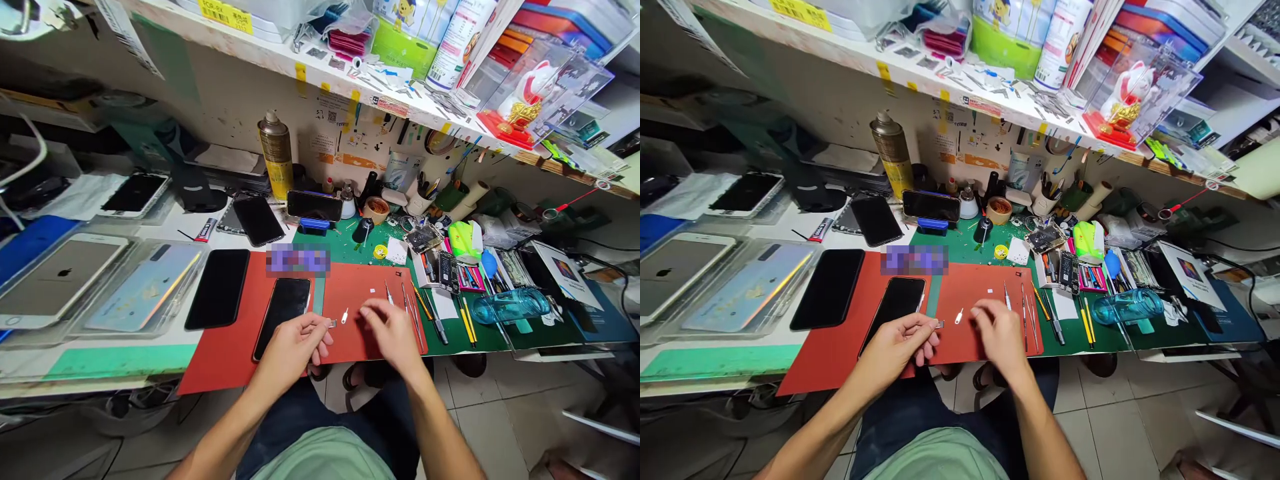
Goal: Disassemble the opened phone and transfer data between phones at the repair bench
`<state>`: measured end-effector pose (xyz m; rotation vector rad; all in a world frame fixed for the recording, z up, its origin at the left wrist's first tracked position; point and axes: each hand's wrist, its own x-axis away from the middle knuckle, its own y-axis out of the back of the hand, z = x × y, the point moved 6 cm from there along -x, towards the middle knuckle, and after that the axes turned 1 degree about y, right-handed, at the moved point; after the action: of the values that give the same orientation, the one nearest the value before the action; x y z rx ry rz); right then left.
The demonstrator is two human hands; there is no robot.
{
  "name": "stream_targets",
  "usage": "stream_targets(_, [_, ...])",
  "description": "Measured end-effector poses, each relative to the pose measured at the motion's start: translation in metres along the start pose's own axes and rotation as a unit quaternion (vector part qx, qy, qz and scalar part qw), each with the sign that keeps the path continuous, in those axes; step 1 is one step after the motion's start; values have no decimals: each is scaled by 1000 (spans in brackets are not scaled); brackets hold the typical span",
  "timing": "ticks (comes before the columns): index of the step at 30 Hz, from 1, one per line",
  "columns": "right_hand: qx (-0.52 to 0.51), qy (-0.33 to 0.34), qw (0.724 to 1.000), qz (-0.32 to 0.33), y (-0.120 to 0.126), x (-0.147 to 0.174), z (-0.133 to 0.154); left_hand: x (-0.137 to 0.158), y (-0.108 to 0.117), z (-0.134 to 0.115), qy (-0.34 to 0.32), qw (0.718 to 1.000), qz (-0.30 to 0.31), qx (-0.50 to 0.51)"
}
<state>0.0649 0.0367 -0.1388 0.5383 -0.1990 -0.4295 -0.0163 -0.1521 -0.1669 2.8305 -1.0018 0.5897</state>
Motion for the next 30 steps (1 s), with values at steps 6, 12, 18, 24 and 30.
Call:
stream_targets(6, [280,92,955,-27,25,-48,-17,9,10,3,50,998,-24,41])
stream_targets(12, [302,121,945,17,14,-58,-13,14,9,2,76,995,-38,52])
stream_targets(18, [177,147,972,44,8,-27,14,12,3,-2,76,995,-28,64])
stream_targets(24, [-223,-19,972,77,-10,18,12,7,-8,3,64,996,-13,60])
stream_targets(30, [-338,-88,937,29,-25,38,-1,7,-19,9,13,997,-40,59])
